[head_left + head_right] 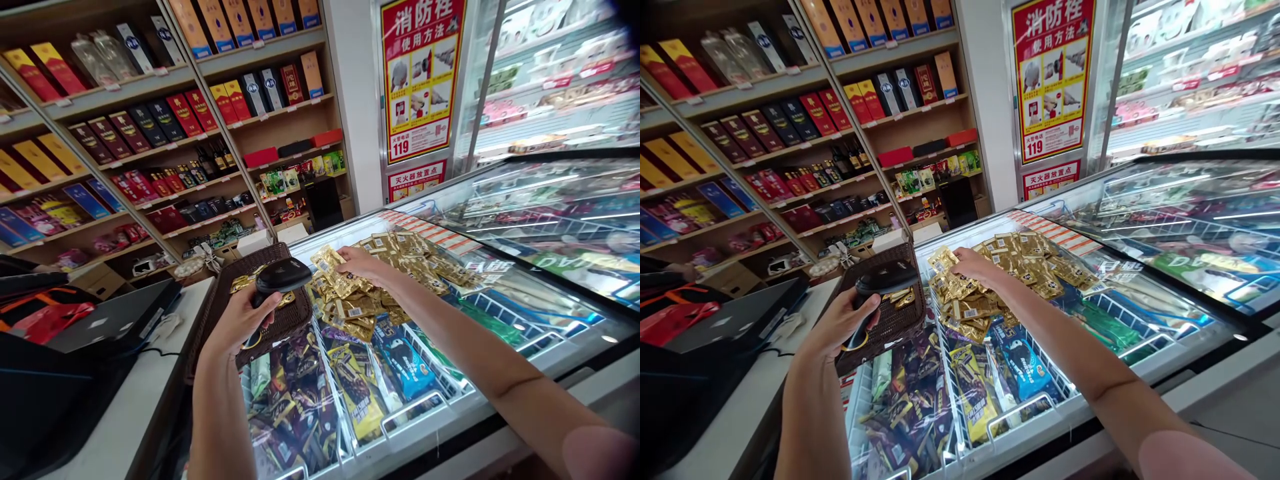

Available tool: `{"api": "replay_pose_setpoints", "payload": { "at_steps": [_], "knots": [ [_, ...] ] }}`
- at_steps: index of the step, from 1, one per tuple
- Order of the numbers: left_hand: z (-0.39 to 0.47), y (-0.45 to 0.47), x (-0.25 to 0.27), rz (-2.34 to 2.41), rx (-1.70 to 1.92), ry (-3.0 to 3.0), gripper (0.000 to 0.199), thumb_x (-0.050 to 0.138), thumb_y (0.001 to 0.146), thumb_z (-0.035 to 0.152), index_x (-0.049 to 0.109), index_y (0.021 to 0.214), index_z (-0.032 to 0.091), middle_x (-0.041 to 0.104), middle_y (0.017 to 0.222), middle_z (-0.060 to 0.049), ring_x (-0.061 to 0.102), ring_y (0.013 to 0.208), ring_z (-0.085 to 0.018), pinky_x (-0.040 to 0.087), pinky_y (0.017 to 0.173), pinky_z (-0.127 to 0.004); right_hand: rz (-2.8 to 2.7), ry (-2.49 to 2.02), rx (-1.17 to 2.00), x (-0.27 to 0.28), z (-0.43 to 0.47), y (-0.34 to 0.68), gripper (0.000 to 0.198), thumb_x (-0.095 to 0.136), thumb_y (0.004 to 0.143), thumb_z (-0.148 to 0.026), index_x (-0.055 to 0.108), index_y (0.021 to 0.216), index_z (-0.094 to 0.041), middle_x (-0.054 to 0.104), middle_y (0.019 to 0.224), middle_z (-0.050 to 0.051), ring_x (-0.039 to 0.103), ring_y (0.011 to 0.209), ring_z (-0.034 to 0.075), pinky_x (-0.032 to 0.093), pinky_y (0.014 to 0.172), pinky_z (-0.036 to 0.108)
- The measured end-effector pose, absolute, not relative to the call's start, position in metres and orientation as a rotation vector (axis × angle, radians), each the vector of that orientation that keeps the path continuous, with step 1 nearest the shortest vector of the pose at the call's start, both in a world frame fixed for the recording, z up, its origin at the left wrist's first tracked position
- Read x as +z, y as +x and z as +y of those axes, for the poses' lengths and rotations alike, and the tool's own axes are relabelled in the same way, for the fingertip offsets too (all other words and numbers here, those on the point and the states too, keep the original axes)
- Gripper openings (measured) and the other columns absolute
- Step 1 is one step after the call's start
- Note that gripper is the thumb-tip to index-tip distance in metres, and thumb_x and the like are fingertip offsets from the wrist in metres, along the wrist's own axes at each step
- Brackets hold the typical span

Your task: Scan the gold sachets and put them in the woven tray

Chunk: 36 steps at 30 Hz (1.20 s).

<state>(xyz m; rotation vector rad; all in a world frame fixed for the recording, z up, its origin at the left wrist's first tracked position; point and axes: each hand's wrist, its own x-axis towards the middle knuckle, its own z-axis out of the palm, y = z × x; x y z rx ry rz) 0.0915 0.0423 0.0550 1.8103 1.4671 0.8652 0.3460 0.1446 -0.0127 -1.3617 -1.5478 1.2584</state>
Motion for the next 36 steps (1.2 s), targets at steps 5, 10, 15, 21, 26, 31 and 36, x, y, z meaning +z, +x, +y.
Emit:
{"api": "replay_pose_setpoints", "payload": {
  "at_steps": [5, 10, 15, 21, 26, 31, 36],
  "knots": [
    [0.041, 0.092, 0.057, 1.483, 0.824, 1.850, 0.041, 0.062, 0.075, 0.060, 0.052, 0.072, 0.021, 0.055, 0.054, 0.002, 0.050, 0.049, -0.013, 0.037, 0.051, -0.024, -1.558, -1.343, 1.264, -0.014, 0.146, 0.345, 0.036, 0.063, 0.079, -0.016, 0.059, 0.114, -0.017, 0.068, 0.115, 0.009, 0.064, 0.096, 0.021, 0.046, 0.070, 0.024],
    [0.043, 0.092, 0.056, 1.487, 0.814, 1.841, 0.043, 0.062, 0.075, 0.062, 0.053, 0.071, 0.020, 0.055, 0.053, 0.002, 0.051, 0.048, -0.013, 0.038, 0.051, -0.024, -1.583, -1.361, 1.229, -0.018, 0.149, 0.346, 0.038, 0.063, 0.079, -0.017, 0.058, 0.117, -0.019, 0.068, 0.115, 0.008, 0.065, 0.094, 0.020, 0.047, 0.068, 0.024],
    [0.045, 0.089, 0.054, 1.496, 0.821, 1.803, 0.044, 0.065, 0.074, 0.063, 0.055, 0.075, 0.020, 0.057, 0.054, 0.002, 0.051, 0.048, -0.013, 0.037, 0.050, -0.024, -1.609, -1.493, 0.937, -0.027, 0.166, 0.360, 0.038, 0.060, 0.082, -0.017, 0.056, 0.120, -0.020, 0.068, 0.112, 0.009, 0.065, 0.094, 0.022, 0.049, 0.074, 0.027],
    [0.045, 0.076, 0.057, 1.597, 0.859, 1.789, 0.047, 0.062, 0.075, 0.066, 0.055, 0.074, 0.020, 0.058, 0.053, 0.001, 0.050, 0.049, -0.013, 0.034, 0.049, -0.022, -1.611, -1.950, 0.436, -0.031, 0.182, 0.384, 0.060, 0.058, 0.083, -0.017, 0.036, 0.140, -0.013, 0.066, 0.112, 0.020, 0.063, 0.104, 0.035, 0.048, 0.082, 0.043],
    [0.044, 0.048, 0.056, 1.686, 0.925, 1.718, 0.050, 0.064, 0.073, 0.069, 0.056, 0.079, 0.020, 0.059, 0.054, 0.001, 0.051, 0.049, -0.014, 0.035, 0.048, -0.023, -1.730, -2.055, 0.398, -0.050, 0.190, 0.388, 0.054, 0.054, 0.084, -0.015, 0.042, 0.136, -0.010, 0.063, 0.117, 0.023, 0.060, 0.112, 0.036, 0.047, 0.088, 0.045],
    [0.041, 0.019, 0.056, 1.817, 0.949, 1.675, 0.055, 0.063, 0.071, 0.073, 0.058, 0.084, 0.020, 0.061, 0.056, 0.000, 0.055, 0.053, -0.015, 0.039, 0.052, -0.024, -1.863, -2.108, 0.186, -0.070, 0.192, 0.387, 0.051, 0.053, 0.086, -0.014, 0.046, 0.135, -0.003, 0.052, 0.130, 0.028, 0.050, 0.125, 0.038, 0.042, 0.096, 0.046],
    [0.036, -0.009, 0.051, 1.966, 0.943, 1.539, 0.058, 0.068, 0.063, 0.073, 0.063, 0.084, 0.019, 0.063, 0.056, -0.001, 0.058, 0.054, -0.018, 0.042, 0.051, -0.025, -1.882, -2.109, -0.078, -0.071, 0.181, 0.378, 0.039, 0.047, 0.089, -0.014, 0.057, 0.126, -0.008, 0.057, 0.126, 0.023, 0.051, 0.121, 0.036, 0.039, 0.097, 0.047]
  ]
}}
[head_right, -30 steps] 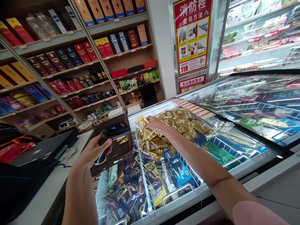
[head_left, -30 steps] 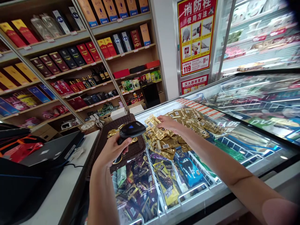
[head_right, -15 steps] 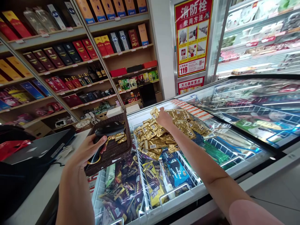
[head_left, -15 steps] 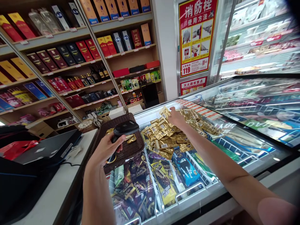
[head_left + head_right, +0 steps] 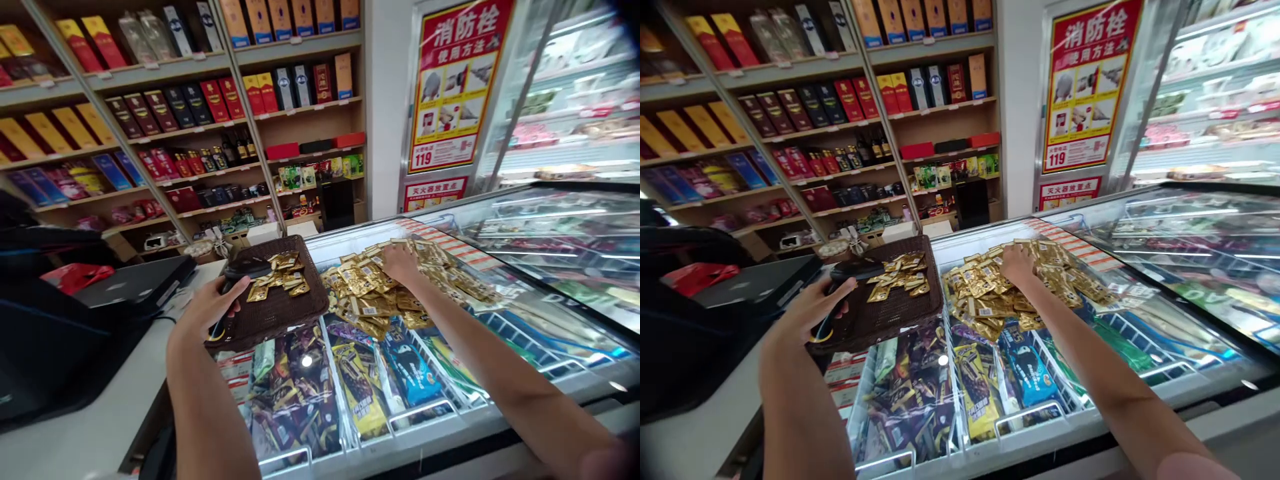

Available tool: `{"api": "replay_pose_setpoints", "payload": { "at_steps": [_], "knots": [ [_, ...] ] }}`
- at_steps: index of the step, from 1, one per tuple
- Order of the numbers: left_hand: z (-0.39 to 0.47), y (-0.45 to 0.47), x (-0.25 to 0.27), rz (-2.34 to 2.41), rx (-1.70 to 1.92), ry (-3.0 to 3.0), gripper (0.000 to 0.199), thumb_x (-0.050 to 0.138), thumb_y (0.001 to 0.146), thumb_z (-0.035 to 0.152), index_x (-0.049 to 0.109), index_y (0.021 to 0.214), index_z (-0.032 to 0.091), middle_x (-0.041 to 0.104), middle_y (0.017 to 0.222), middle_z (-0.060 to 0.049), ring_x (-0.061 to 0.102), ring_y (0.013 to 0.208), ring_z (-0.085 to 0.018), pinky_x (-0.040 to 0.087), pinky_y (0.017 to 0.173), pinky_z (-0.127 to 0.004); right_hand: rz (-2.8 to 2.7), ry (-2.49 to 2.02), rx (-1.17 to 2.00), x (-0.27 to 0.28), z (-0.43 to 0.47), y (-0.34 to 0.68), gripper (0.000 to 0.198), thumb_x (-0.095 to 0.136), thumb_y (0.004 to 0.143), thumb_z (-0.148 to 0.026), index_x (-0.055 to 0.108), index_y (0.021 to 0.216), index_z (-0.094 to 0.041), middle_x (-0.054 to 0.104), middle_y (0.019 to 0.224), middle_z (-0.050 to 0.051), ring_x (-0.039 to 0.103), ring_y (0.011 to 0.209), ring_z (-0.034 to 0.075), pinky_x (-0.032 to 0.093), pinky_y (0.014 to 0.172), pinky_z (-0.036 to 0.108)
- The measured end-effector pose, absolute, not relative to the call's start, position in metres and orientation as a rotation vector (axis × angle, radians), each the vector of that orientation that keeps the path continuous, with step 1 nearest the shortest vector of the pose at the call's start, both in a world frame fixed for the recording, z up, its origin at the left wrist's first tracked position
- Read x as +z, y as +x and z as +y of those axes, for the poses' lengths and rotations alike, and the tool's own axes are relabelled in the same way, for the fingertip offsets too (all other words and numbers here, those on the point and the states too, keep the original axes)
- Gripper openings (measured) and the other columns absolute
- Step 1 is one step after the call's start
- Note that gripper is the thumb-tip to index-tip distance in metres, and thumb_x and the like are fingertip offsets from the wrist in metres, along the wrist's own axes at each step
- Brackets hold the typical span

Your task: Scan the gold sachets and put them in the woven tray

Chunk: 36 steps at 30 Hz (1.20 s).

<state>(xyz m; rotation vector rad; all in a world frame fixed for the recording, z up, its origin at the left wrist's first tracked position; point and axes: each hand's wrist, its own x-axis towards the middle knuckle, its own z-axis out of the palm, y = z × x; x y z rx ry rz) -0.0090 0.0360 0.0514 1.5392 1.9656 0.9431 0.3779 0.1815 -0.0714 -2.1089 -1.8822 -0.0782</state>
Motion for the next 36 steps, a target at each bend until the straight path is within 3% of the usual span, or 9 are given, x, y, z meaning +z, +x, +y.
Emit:
{"api": "replay_pose_setpoints", "payload": {
  "at_steps": [7, 13, 15, 18, 20, 23, 27, 32, 36],
  "knots": [
    [0.026, -0.051, 0.034, 2.036, 1.203, 1.266, 0.062, 0.070, 0.058, 0.075, 0.063, 0.084, 0.018, 0.061, 0.059, 0.000, 0.058, 0.054, -0.017, 0.044, 0.049, -0.024, -2.211, -1.621, -0.130, -0.042, 0.173, 0.268, 0.031, 0.042, 0.093, -0.019, 0.062, 0.117, -0.017, 0.062, 0.120, 0.015, 0.060, 0.108, 0.027, 0.044, 0.089, 0.036],
    [0.016, -0.052, 0.037, 2.003, 1.326, 1.230, 0.056, 0.069, 0.063, 0.071, 0.061, 0.080, 0.018, 0.057, 0.054, 0.003, 0.053, 0.049, -0.013, 0.041, 0.046, -0.022, -2.626, -1.358, 0.168, -0.025, 0.198, 0.118, 0.034, 0.047, 0.093, -0.026, 0.061, 0.122, -0.016, 0.062, 0.127, 0.016, 0.058, 0.118, 0.029, 0.045, 0.092, 0.035],
    [0.014, -0.050, 0.039, 1.990, 1.323, 1.233, 0.056, 0.068, 0.064, 0.071, 0.060, 0.079, 0.018, 0.056, 0.053, 0.003, 0.054, 0.049, -0.013, 0.041, 0.046, -0.021, -2.670, -1.345, 0.217, -0.029, 0.214, 0.083, 0.044, 0.053, 0.091, -0.031, 0.055, 0.132, -0.014, 0.059, 0.133, 0.018, 0.057, 0.121, 0.030, 0.045, 0.094, 0.035],
    [0.011, -0.049, 0.041, 1.994, 1.327, 1.231, 0.054, 0.067, 0.066, 0.070, 0.062, 0.081, 0.018, 0.056, 0.052, 0.002, 0.054, 0.049, -0.013, 0.040, 0.045, -0.021, -2.716, -1.327, 0.255, -0.040, 0.237, 0.050, 0.081, 0.067, 0.081, -0.048, 0.040, 0.146, -0.009, 0.044, 0.148, 0.022, 0.046, 0.134, 0.033, 0.042, 0.102, 0.037],
    [0.009, -0.048, 0.042, 1.988, 1.344, 1.237, 0.053, 0.066, 0.068, 0.070, 0.062, 0.080, 0.018, 0.056, 0.051, 0.002, 0.053, 0.049, -0.013, 0.040, 0.045, -0.020, -2.775, -1.293, 0.234, -0.048, 0.246, 0.039, 0.095, 0.070, 0.075, -0.058, 0.036, 0.149, -0.008, 0.041, 0.150, 0.023, 0.045, 0.135, 0.033, 0.043, 0.103, 0.038],
    [0.009, -0.045, 0.042, 1.943, 1.370, 1.251, 0.053, 0.067, 0.067, 0.069, 0.061, 0.079, 0.018, 0.055, 0.051, 0.002, 0.053, 0.049, -0.013, 0.040, 0.045, -0.020, -2.855, -1.217, 0.123, -0.059, 0.245, 0.032, 0.074, 0.061, 0.084, -0.055, 0.049, 0.140, -0.008, 0.057, 0.136, 0.023, 0.058, 0.122, 0.031, 0.047, 0.097, 0.039],
    [0.013, -0.041, 0.041, 1.908, 1.362, 1.286, 0.054, 0.067, 0.066, 0.070, 0.061, 0.079, 0.018, 0.057, 0.051, 0.002, 0.055, 0.050, -0.013, 0.042, 0.047, -0.021, -2.876, -1.107, 0.008, -0.063, 0.222, 0.041, 0.039, 0.055, 0.090, -0.026, 0.062, 0.126, -0.012, 0.063, 0.128, 0.021, 0.061, 0.117, 0.030, 0.046, 0.096, 0.041],
    [0.019, -0.034, 0.044, 1.911, 1.301, 1.331, 0.055, 0.068, 0.065, 0.071, 0.061, 0.079, 0.018, 0.058, 0.050, 0.002, 0.054, 0.049, -0.014, 0.042, 0.047, -0.022, -2.862, -0.905, -0.009, -0.055, 0.199, 0.091, 0.033, 0.058, 0.084, -0.013, 0.073, 0.111, -0.025, 0.065, 0.126, 0.011, 0.057, 0.119, 0.027, 0.043, 0.098, 0.039],
    [0.024, -0.025, 0.046, 1.885, 1.262, 1.393, 0.056, 0.068, 0.064, 0.072, 0.062, 0.081, 0.019, 0.058, 0.051, 0.002, 0.055, 0.051, -0.015, 0.041, 0.049, -0.023, -2.495, -0.837, 0.201, -0.048, 0.195, 0.157, 0.030, 0.057, 0.080, -0.006, 0.080, 0.087, -0.023, 0.056, 0.136, 0.010, 0.047, 0.126, 0.028, 0.038, 0.102, 0.040]
  ]
}}
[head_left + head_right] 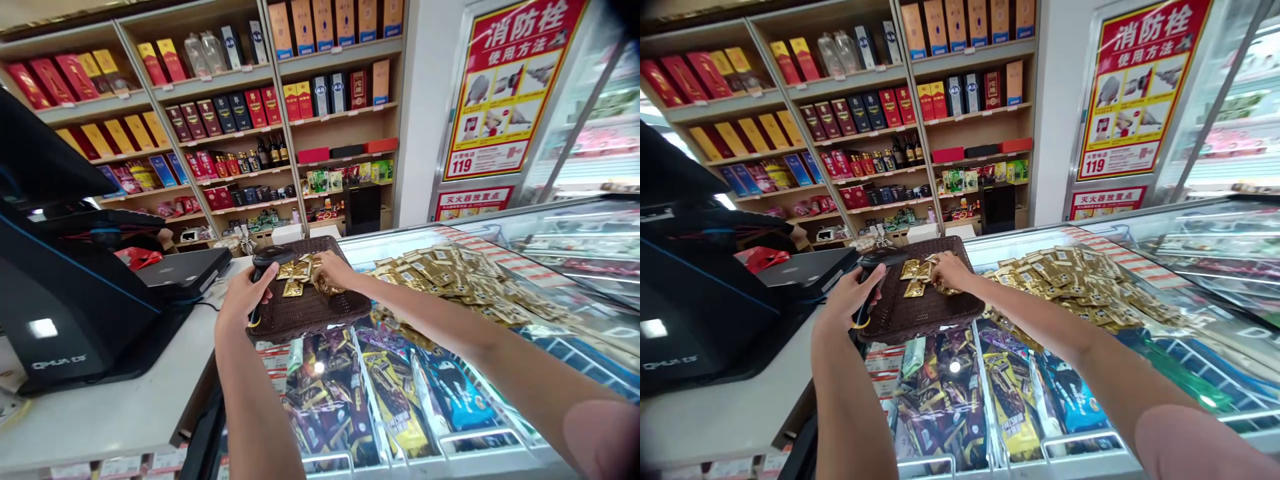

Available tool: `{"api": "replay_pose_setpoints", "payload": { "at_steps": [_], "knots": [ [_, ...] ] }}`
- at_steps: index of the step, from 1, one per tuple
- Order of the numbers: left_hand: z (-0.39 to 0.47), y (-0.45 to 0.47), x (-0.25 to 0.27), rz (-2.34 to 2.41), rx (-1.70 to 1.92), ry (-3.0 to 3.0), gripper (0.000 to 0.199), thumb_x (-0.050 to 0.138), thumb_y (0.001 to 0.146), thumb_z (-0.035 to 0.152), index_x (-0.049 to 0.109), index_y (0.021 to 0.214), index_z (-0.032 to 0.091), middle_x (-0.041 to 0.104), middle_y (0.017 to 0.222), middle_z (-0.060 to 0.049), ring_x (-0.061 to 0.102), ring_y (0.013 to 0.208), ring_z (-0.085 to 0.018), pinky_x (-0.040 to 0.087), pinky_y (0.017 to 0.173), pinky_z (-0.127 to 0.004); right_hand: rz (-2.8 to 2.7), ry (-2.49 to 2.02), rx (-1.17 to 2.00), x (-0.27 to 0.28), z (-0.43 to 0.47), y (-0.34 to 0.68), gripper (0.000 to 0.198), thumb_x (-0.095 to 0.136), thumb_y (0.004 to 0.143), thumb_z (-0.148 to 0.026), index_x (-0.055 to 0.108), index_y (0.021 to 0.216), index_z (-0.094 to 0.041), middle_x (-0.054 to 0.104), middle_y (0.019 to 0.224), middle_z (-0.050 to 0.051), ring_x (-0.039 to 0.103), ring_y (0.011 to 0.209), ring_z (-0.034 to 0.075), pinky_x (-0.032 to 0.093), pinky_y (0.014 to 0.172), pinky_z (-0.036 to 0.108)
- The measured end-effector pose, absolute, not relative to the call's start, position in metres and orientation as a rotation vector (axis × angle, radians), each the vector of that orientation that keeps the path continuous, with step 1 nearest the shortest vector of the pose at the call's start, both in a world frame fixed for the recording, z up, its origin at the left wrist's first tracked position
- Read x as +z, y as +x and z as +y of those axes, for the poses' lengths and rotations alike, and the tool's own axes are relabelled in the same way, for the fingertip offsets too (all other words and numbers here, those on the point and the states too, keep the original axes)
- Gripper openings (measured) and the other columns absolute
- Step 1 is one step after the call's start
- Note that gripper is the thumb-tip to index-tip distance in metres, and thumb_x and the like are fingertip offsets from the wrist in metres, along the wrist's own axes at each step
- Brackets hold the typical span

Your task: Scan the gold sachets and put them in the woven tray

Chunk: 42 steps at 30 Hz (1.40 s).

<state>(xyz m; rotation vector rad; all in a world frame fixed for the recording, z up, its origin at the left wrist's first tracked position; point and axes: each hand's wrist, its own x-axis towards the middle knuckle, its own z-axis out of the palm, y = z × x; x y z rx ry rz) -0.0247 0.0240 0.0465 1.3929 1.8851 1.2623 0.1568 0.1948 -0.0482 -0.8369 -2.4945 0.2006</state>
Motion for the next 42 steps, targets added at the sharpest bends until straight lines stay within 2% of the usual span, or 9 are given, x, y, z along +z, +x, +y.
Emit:
{"api": "replay_pose_setpoints", "payload": {
  "at_steps": [3, 5, 7, 12, 16, 22, 27, 33, 42],
  "knots": [
    [0.029, -0.017, 0.048, 1.852, 1.192, 1.453, 0.056, 0.066, 0.066, 0.073, 0.060, 0.083, 0.019, 0.059, 0.053, 0.002, 0.055, 0.052, -0.015, 0.040, 0.051, -0.023, -2.154, -0.882, 0.667, -0.046, 0.186, 0.210, 0.035, 0.050, 0.079, -0.005, 0.079, 0.091, -0.020, 0.069, 0.111, 0.008, 0.061, 0.097, 0.020, 0.046, 0.086, 0.032],
    [0.031, -0.010, 0.049, 1.787, 1.153, 1.495, 0.055, 0.066, 0.068, 0.072, 0.059, 0.083, 0.020, 0.058, 0.054, 0.003, 0.054, 0.053, -0.014, 0.039, 0.052, -0.023, -1.929, -0.950, 0.954, -0.044, 0.175, 0.243, 0.038, 0.047, 0.079, -0.009, 0.077, 0.098, -0.019, 0.071, 0.090, 0.005, 0.059, 0.071, 0.014, 0.046, 0.068, 0.026],
    [0.033, -0.003, 0.050, 1.718, 1.125, 1.532, 0.054, 0.066, 0.069, 0.071, 0.057, 0.082, 0.020, 0.058, 0.055, 0.003, 0.053, 0.052, -0.013, 0.038, 0.052, -0.022, -1.732, -1.001, 1.142, -0.040, 0.162, 0.270, 0.037, 0.045, 0.078, -0.014, 0.076, 0.098, -0.015, 0.069, 0.081, 0.005, 0.052, 0.061, 0.012, 0.042, 0.058, 0.023],
    [0.034, 0.022, 0.056, 1.612, 1.039, 1.606, 0.053, 0.066, 0.070, 0.069, 0.056, 0.081, 0.019, 0.058, 0.054, 0.002, 0.050, 0.049, -0.013, 0.034, 0.049, -0.022, -1.633, -1.041, 1.223, -0.025, 0.143, 0.315, 0.027, 0.054, 0.079, -0.027, 0.068, 0.100, -0.016, 0.066, 0.094, 0.005, 0.056, 0.075, 0.015, 0.042, 0.059, 0.022],
    [0.038, 0.041, 0.056, 1.574, 0.949, 1.686, 0.050, 0.065, 0.072, 0.068, 0.054, 0.076, 0.019, 0.057, 0.055, 0.001, 0.051, 0.049, -0.013, 0.035, 0.049, -0.023, -1.775, -1.194, 1.075, -0.010, 0.141, 0.336, 0.031, 0.062, 0.075, -0.022, 0.059, 0.107, -0.023, 0.061, 0.090, -0.001, 0.054, 0.073, 0.013, 0.040, 0.061, 0.021],
    [0.046, 0.058, 0.052, 1.540, 0.872, 1.728, 0.044, 0.066, 0.075, 0.061, 0.055, 0.076, 0.019, 0.059, 0.056, 0.000, 0.051, 0.052, -0.014, 0.036, 0.052, -0.023, -1.799, -1.245, 0.980, 0.001, 0.141, 0.352, 0.019, 0.058, 0.080, -0.019, 0.058, 0.099, -0.022, 0.062, 0.096, 0.001, 0.055, 0.076, 0.013, 0.040, 0.065, 0.021],
    [0.045, 0.070, 0.053, 1.535, 0.901, 1.745, 0.041, 0.064, 0.077, 0.059, 0.055, 0.077, 0.019, 0.058, 0.054, 0.000, 0.049, 0.051, -0.013, 0.034, 0.049, -0.022, -1.807, -1.354, 0.991, -0.003, 0.142, 0.357, 0.025, 0.054, 0.079, -0.014, 0.055, 0.103, -0.022, 0.061, 0.088, 0.001, 0.054, 0.071, 0.014, 0.037, 0.059, 0.022],
    [0.040, 0.083, 0.054, 1.511, 0.849, 1.724, 0.045, 0.062, 0.075, 0.065, 0.054, 0.079, 0.020, 0.056, 0.052, 0.000, 0.046, 0.046, -0.012, 0.030, 0.043, -0.021, -1.845, -1.379, 0.881, -0.008, 0.148, 0.361, 0.029, 0.055, 0.079, -0.014, 0.053, 0.106, -0.023, 0.064, 0.099, 0.003, 0.058, 0.081, 0.017, 0.040, 0.064, 0.023],
    [0.042, 0.089, 0.051, 1.512, 0.841, 1.753, 0.056, 0.063, 0.069, 0.074, 0.052, 0.077, 0.020, 0.056, 0.054, 0.001, 0.049, 0.047, -0.013, 0.032, 0.044, -0.021, -1.837, -1.409, 0.848, -0.003, 0.145, 0.364, 0.033, 0.056, 0.079, -0.013, 0.050, 0.110, -0.021, 0.065, 0.109, 0.008, 0.060, 0.089, 0.019, 0.041, 0.066, 0.023]
  ]
}}
